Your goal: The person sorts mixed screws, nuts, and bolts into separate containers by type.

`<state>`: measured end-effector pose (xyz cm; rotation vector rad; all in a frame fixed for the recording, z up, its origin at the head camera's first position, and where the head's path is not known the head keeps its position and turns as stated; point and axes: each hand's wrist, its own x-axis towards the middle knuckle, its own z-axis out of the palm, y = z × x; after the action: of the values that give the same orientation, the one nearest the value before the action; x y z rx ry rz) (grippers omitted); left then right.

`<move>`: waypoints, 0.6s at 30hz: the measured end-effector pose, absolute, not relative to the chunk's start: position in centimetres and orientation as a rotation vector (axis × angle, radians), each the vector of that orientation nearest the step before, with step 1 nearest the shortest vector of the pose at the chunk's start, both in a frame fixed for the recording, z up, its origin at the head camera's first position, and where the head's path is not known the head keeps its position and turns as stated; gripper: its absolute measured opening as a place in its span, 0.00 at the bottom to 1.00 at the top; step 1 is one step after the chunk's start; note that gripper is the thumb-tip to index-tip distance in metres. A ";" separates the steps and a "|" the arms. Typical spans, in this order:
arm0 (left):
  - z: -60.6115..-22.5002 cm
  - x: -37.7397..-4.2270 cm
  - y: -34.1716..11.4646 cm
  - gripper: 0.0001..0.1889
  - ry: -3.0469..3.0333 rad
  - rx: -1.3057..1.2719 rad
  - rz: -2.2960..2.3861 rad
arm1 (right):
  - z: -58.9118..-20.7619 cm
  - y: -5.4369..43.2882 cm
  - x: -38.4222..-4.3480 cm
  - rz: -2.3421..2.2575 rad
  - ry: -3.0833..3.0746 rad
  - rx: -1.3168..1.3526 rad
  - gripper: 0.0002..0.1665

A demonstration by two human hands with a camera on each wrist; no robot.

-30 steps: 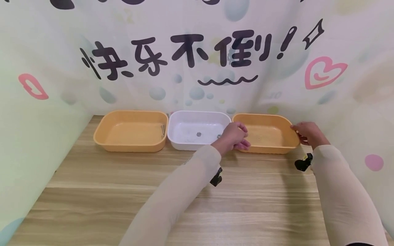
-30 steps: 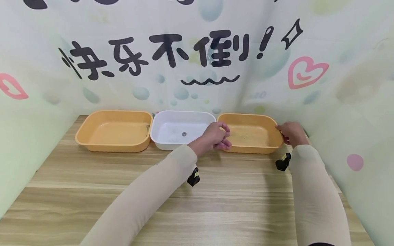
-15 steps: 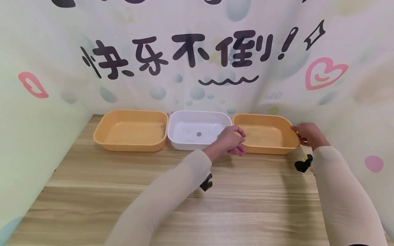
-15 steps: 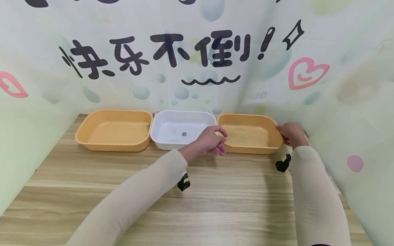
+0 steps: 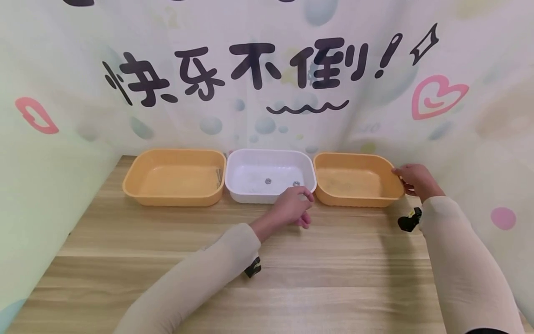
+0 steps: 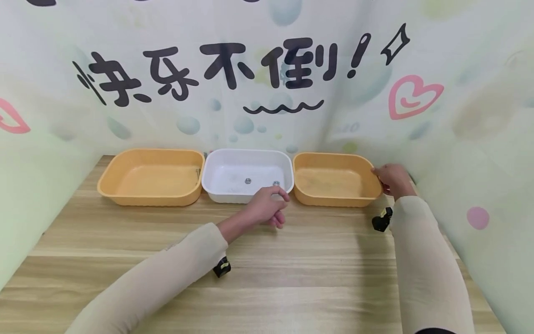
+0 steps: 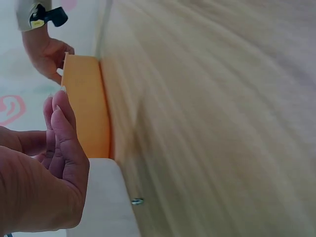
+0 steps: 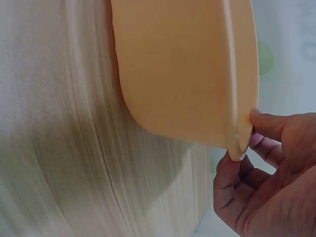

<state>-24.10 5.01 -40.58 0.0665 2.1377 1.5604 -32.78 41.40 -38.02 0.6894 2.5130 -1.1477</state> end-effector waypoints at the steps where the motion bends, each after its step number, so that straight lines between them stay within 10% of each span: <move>1: -40.8 -23.9 4.7 0.09 2.145 0.073 1.553 | -38.0 41.4 -32.8 -1.153 2.513 0.686 0.21; 18: -44.1 -22.6 1.4 0.13 2.212 0.011 1.513 | -38.1 41.4 -32.8 -1.141 2.520 0.674 0.22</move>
<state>-22.64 1.41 -44.12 0.0111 2.2121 1.5131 -32.76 41.37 -38.05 0.6745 2.5200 -1.1412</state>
